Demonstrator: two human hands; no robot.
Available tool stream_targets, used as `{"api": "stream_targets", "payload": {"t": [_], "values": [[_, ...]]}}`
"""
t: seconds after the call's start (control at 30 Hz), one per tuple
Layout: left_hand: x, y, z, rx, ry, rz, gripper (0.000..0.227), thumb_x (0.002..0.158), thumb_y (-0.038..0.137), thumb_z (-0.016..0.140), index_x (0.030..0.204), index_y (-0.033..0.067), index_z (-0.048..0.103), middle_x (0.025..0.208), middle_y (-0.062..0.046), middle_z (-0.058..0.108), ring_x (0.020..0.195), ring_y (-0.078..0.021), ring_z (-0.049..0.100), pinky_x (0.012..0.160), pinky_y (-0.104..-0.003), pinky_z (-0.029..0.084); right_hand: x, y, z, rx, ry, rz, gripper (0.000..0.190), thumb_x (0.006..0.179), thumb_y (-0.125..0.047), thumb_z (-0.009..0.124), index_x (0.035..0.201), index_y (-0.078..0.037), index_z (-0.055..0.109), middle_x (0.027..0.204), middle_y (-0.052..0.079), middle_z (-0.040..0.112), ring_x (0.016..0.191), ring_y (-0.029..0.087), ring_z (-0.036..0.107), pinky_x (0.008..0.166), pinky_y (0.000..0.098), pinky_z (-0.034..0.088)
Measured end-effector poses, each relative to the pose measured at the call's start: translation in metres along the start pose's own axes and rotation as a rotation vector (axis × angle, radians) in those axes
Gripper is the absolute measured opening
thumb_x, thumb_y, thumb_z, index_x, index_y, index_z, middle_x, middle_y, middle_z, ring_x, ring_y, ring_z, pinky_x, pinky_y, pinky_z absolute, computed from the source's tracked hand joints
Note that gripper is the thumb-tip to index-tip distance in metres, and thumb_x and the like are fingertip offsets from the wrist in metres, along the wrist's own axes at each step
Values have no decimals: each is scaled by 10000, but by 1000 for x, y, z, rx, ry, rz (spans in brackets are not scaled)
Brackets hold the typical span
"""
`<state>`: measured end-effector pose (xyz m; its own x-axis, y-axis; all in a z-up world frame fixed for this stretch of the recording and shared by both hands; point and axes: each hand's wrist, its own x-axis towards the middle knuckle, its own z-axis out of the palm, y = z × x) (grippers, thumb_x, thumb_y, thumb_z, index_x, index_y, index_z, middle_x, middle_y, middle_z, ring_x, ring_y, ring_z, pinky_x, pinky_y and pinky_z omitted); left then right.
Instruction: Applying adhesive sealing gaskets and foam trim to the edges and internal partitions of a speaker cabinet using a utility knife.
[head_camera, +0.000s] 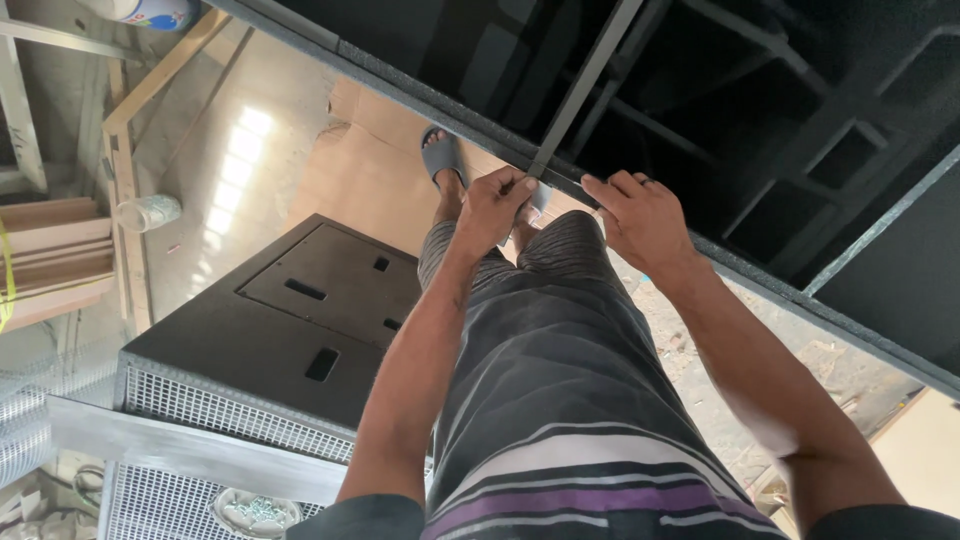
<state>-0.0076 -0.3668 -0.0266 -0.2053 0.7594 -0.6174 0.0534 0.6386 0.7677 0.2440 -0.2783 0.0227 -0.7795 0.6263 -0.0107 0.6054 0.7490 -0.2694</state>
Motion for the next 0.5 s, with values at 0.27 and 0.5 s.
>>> {"api": "stream_targets", "payload": {"t": [0.27, 0.5], "values": [[-42, -71, -38, 19, 84, -104, 357, 985, 457, 707, 1029, 114, 793, 888, -165, 780, 913, -367, 752, 835, -485, 555, -6, 7, -2, 47, 79, 57, 533, 864, -286, 790, 1389, -265, 699, 964, 13, 639, 797, 255, 715, 757, 421, 588], [-70, -139, -75, -75, 332, -284, 357, 987, 441, 695, 1079, 110, 794, 926, -147, 784, 934, -264, 726, 866, -467, 543, 56, 8, 36, 162, 292, 293, 640, 972, -849, 674, 1128, -228, 669, 761, -71, 663, 626, 161, 706, 626, 290, 552]]}}
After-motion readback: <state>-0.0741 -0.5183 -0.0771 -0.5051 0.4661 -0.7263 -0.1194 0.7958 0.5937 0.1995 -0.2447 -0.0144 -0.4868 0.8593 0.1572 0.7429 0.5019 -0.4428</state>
